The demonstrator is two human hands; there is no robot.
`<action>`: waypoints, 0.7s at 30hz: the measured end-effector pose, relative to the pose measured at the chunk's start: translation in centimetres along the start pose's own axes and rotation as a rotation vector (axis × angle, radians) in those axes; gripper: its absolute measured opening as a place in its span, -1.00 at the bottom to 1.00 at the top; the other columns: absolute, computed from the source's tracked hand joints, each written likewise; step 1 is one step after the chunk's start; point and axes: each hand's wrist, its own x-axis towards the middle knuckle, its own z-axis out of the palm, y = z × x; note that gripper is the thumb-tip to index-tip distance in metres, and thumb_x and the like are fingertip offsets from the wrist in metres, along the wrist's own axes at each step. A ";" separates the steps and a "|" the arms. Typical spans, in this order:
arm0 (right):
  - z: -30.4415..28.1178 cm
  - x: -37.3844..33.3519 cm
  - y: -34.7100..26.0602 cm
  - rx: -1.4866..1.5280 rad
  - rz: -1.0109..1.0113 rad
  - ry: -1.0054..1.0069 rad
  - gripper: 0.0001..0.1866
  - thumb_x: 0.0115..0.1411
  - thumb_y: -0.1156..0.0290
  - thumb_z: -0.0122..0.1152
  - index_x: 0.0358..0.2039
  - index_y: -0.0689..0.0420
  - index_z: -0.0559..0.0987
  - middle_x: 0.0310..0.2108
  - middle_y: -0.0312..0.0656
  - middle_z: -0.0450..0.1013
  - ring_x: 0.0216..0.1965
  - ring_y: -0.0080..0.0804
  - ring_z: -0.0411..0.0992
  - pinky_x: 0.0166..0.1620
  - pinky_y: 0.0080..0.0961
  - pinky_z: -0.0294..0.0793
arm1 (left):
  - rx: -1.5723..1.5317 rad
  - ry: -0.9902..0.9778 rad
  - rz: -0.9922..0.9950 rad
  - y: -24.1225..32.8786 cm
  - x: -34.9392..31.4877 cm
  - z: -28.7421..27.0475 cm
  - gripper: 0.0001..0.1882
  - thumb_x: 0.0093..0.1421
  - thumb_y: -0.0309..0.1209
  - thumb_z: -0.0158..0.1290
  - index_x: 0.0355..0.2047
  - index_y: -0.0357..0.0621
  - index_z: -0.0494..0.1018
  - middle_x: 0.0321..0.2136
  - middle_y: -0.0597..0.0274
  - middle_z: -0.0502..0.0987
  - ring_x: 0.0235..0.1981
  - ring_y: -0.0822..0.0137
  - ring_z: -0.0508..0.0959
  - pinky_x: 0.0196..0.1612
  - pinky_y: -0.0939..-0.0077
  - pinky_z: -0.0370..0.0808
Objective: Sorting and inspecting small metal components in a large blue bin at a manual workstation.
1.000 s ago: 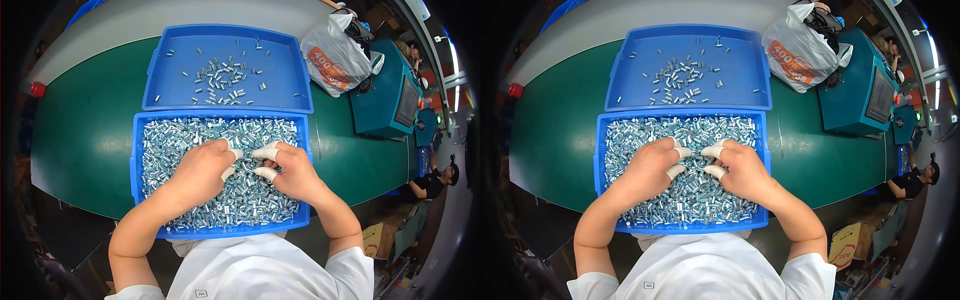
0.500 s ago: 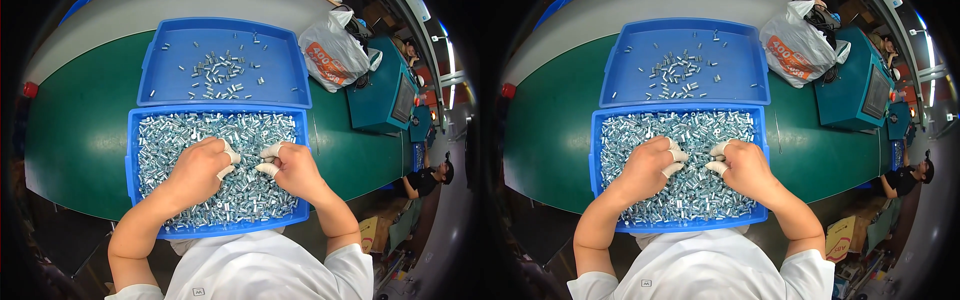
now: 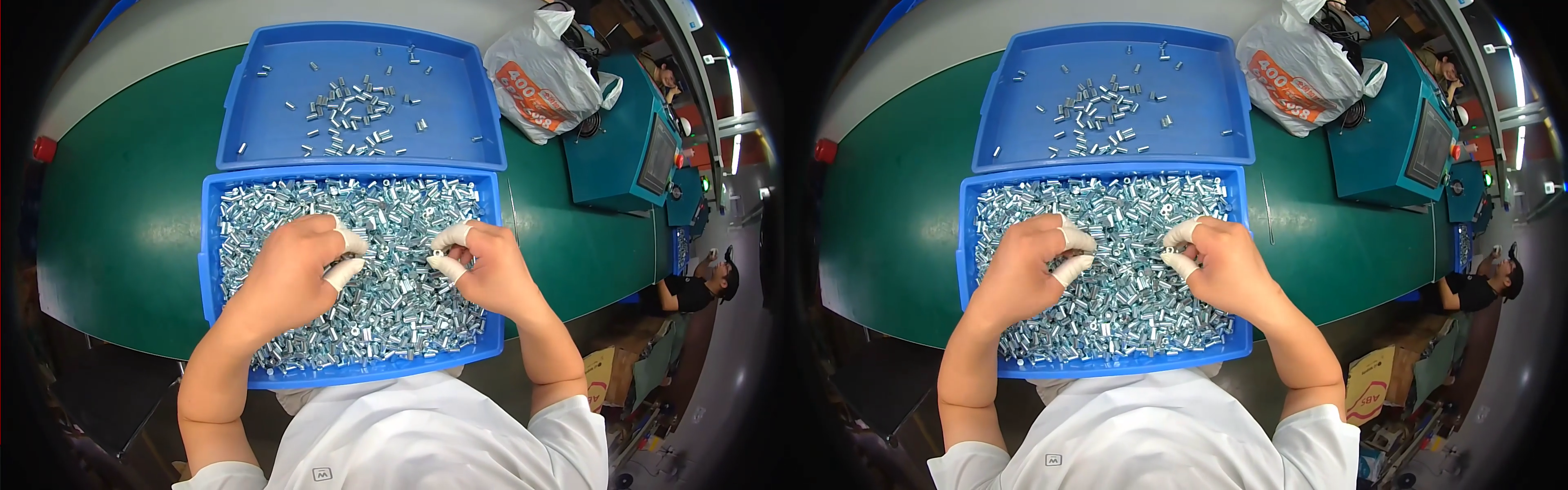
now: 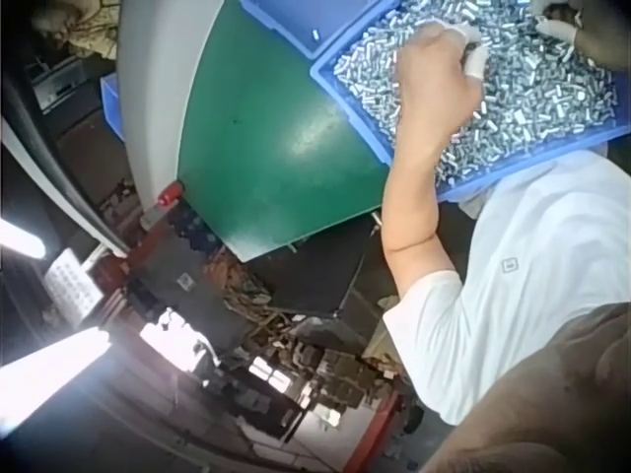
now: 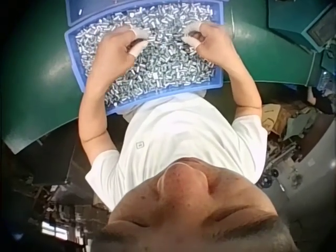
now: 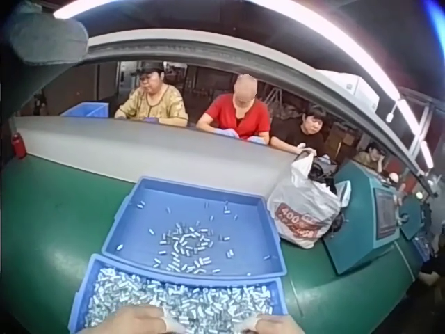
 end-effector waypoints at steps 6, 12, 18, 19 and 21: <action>0.2 0.6 0.8 -0.176 -0.154 0.005 -0.81 0.06 0.55 0.47 -0.28 0.19 0.68 -0.41 -0.16 0.55 -0.48 -0.32 0.53 -0.40 -0.45 0.52 | 0.210 -0.113 0.028 0.3 -0.5 0.6 -0.82 0.04 -0.54 0.31 -0.30 -0.19 0.61 -0.47 0.09 0.56 -0.38 0.01 0.57 -0.29 0.14 0.52; 0.8 1.0 1.2 -0.183 -0.237 0.038 -0.80 0.05 0.55 0.47 -0.27 0.17 0.69 -0.38 -0.16 0.54 -0.38 -0.20 0.55 -0.32 -0.36 0.53 | 0.171 -0.058 -0.013 0.4 -0.4 1.8 -0.78 0.05 -0.51 0.32 -0.25 -0.20 0.61 -0.44 0.10 0.56 -0.35 0.02 0.58 -0.28 0.13 0.53; 1.1 1.0 1.2 -0.068 -0.196 0.024 -0.81 0.05 0.54 0.47 -0.28 0.16 0.69 -0.35 -0.15 0.54 -0.32 -0.18 0.54 -0.27 -0.34 0.53 | 0.191 -0.092 0.039 -0.2 -0.3 2.2 -0.83 0.08 -0.52 0.26 -0.27 -0.19 0.63 -0.43 0.13 0.53 -0.29 0.05 0.58 -0.24 0.15 0.55; 1.3 1.1 1.2 -0.064 -0.198 0.029 -0.81 0.05 0.54 0.47 -0.28 0.16 0.69 -0.35 -0.15 0.54 -0.32 -0.18 0.54 -0.27 -0.34 0.53 | 0.185 -0.086 0.046 -0.2 -0.3 2.2 -0.84 0.07 -0.52 0.27 -0.29 -0.18 0.63 -0.44 0.15 0.53 -0.30 0.07 0.58 -0.26 0.15 0.55; 1.7 1.4 1.3 -0.072 -0.284 0.085 -0.81 0.05 0.54 0.48 -0.28 0.16 0.69 -0.35 -0.16 0.54 -0.30 -0.17 0.53 -0.26 -0.32 0.53 | 0.196 -0.075 0.064 -0.3 -0.2 2.4 -0.85 0.06 -0.50 0.28 -0.31 -0.16 0.64 -0.44 0.17 0.52 -0.31 0.09 0.58 -0.27 0.17 0.55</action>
